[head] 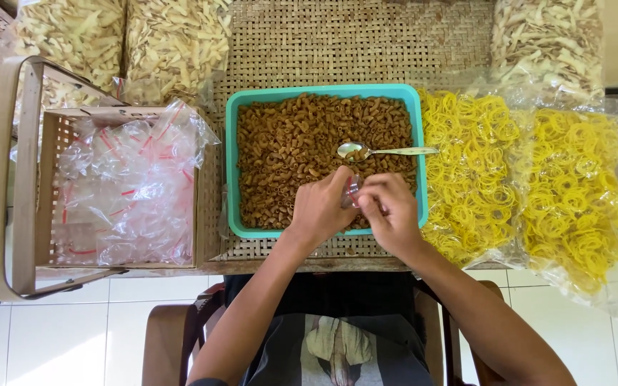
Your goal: Using a spoon to manually fill small plastic bags with snack food items from a tray.
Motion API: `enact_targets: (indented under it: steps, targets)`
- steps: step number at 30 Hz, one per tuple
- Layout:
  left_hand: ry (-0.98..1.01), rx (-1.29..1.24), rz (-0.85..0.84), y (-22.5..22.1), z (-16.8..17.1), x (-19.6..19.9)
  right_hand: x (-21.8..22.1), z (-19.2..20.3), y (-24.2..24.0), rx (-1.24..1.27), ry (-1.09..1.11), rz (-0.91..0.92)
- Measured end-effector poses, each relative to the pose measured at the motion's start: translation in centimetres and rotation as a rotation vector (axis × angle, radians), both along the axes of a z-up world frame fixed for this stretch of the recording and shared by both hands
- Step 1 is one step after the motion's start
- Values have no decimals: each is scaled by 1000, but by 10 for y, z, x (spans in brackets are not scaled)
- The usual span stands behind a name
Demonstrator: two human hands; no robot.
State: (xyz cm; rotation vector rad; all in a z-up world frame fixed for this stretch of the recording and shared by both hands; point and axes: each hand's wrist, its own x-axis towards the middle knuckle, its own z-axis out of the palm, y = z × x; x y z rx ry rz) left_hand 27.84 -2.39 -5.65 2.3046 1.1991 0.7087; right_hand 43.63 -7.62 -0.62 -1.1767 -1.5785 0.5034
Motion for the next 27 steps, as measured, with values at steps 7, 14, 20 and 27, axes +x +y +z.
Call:
enact_targets:
  steps: [7, 14, 20, 27]
  targets:
    - [58, 49, -67, -1, 13, 2, -10, 9, -6, 125, -111, 116]
    - [-374, -29, -56, 11, 18, -19, 33, -3, 19, 125, -13, -128]
    - [-622, -83, 135, 14, -4, -33, 68, -13, 30, -336, -340, -478]
    - [-793, -312, -84, -2, 30, -41, 51, -15, 29, -204, -38, -408]
